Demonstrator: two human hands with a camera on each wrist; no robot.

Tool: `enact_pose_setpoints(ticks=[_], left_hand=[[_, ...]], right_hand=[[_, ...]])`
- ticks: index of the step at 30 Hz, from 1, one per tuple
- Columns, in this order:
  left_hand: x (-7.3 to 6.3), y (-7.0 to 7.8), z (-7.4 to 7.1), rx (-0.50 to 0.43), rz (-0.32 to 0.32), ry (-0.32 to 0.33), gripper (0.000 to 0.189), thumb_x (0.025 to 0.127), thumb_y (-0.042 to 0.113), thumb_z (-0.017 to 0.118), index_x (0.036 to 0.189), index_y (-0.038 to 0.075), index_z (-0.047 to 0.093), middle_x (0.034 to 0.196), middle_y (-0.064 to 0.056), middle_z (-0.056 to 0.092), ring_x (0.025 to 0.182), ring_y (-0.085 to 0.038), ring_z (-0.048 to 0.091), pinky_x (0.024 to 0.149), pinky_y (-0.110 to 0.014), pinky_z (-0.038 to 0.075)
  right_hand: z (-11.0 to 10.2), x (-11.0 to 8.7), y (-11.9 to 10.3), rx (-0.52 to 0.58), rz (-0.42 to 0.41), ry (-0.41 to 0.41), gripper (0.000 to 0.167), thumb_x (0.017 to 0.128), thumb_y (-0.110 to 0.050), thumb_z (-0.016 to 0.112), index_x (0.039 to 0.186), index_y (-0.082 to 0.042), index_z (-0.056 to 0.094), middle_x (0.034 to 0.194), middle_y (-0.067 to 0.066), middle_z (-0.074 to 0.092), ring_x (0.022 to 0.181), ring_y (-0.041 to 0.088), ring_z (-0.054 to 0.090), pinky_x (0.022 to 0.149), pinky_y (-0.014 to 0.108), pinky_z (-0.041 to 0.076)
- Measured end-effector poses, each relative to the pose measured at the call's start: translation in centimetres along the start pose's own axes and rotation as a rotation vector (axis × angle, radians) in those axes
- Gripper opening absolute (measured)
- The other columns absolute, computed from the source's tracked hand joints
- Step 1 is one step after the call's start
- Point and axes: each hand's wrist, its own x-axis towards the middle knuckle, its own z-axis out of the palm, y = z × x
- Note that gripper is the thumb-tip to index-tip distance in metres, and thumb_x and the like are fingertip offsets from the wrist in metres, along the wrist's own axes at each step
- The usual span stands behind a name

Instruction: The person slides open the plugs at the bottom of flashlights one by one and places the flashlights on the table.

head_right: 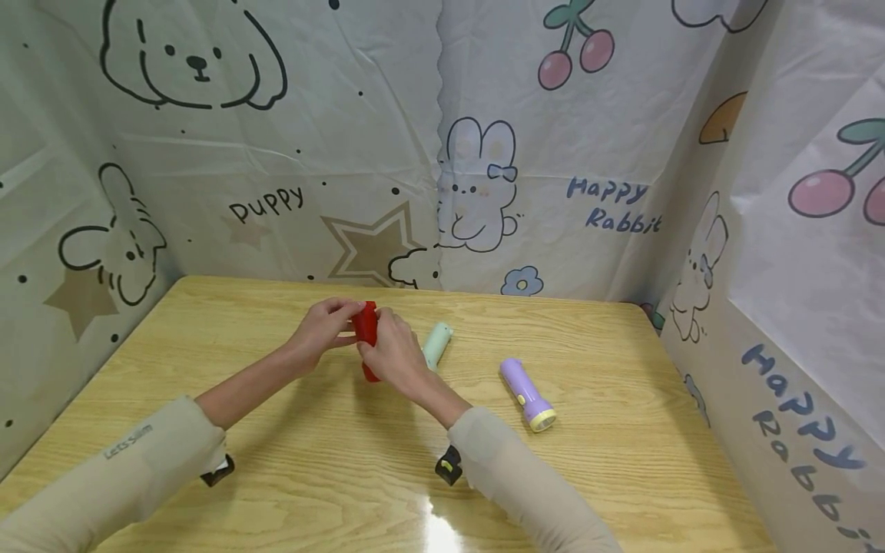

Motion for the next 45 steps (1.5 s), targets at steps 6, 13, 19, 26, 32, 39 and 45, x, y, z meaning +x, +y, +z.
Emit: enact_pose_setpoints(ticks=[6, 13, 19, 26, 32, 39, 45], left_hand=[[-0.06, 0.33, 0.00, -0.017, -0.012, 0.012, 0.043, 0.106, 0.031, 0.046, 0.133, -0.002, 0.053, 0.127, -0.018, 0.059, 0.112, -0.032, 0.060, 0.094, -0.040, 0.055], [-0.26, 0.50, -0.07, -0.028, -0.002, 0.006, 0.043, 0.107, 0.029, 0.042, 0.135, -0.003, 0.051, 0.128, -0.019, 0.056, 0.114, -0.034, 0.059, 0.094, -0.040, 0.054], [-0.20, 0.62, -0.05, -0.044, 0.000, 0.020, 0.043, 0.107, 0.028, 0.041, 0.135, -0.003, 0.051, 0.130, -0.019, 0.055, 0.116, -0.035, 0.058, 0.094, -0.040, 0.054], [-0.27, 0.73, 0.00, -0.048, 0.018, 0.032, 0.041, 0.107, 0.027, 0.042, 0.134, -0.002, 0.052, 0.129, -0.019, 0.055, 0.114, -0.034, 0.059, 0.094, -0.040, 0.054], [-0.19, 0.54, -0.03, -0.064, 0.042, 0.032, 0.038, 0.107, 0.026, 0.043, 0.129, -0.003, 0.054, 0.127, -0.019, 0.056, 0.111, -0.034, 0.060, 0.092, -0.039, 0.055], [-0.22, 0.33, -0.08, -0.096, 0.053, 0.025, 0.035, 0.106, 0.025, 0.045, 0.125, -0.003, 0.056, 0.124, -0.019, 0.058, 0.109, -0.033, 0.062, 0.091, -0.038, 0.056], [-0.23, 0.39, -0.04, -0.115, 0.053, 0.032, 0.033, 0.105, 0.023, 0.047, 0.122, -0.003, 0.057, 0.123, -0.018, 0.058, 0.109, -0.032, 0.062, 0.091, -0.037, 0.056]], right_hand=[[-0.06, 0.04, 0.07, 0.016, -0.012, 0.016, 0.043, 0.090, -0.011, 0.074, 0.124, 0.006, 0.054, 0.109, 0.015, 0.065, 0.090, 0.025, 0.066, 0.074, 0.033, 0.060], [-0.05, 0.08, 0.19, 0.021, -0.020, 0.025, 0.044, 0.090, -0.011, 0.074, 0.126, 0.005, 0.054, 0.111, 0.015, 0.065, 0.093, 0.025, 0.065, 0.076, 0.033, 0.059], [-0.04, 0.11, 0.43, 0.035, -0.040, 0.036, 0.046, 0.091, -0.011, 0.073, 0.128, 0.004, 0.052, 0.114, 0.014, 0.064, 0.095, 0.025, 0.064, 0.077, 0.033, 0.059], [-0.17, 0.06, 0.58, 0.042, -0.087, 0.062, 0.044, 0.091, -0.010, 0.073, 0.126, 0.004, 0.051, 0.112, 0.015, 0.063, 0.094, 0.025, 0.064, 0.075, 0.033, 0.059], [-0.17, 0.04, 0.74, 0.041, -0.107, 0.071, 0.044, 0.090, -0.010, 0.074, 0.126, 0.004, 0.051, 0.111, 0.014, 0.063, 0.093, 0.024, 0.064, 0.075, 0.032, 0.059], [-0.17, -0.10, 0.84, 0.046, -0.112, 0.067, 0.044, 0.090, -0.010, 0.074, 0.126, 0.003, 0.051, 0.112, 0.014, 0.062, 0.095, 0.025, 0.064, 0.076, 0.033, 0.060], [-0.11, -0.11, 0.91, 0.039, -0.118, 0.076, 0.046, 0.090, -0.009, 0.074, 0.128, 0.004, 0.050, 0.114, 0.015, 0.062, 0.096, 0.026, 0.064, 0.078, 0.035, 0.060]])
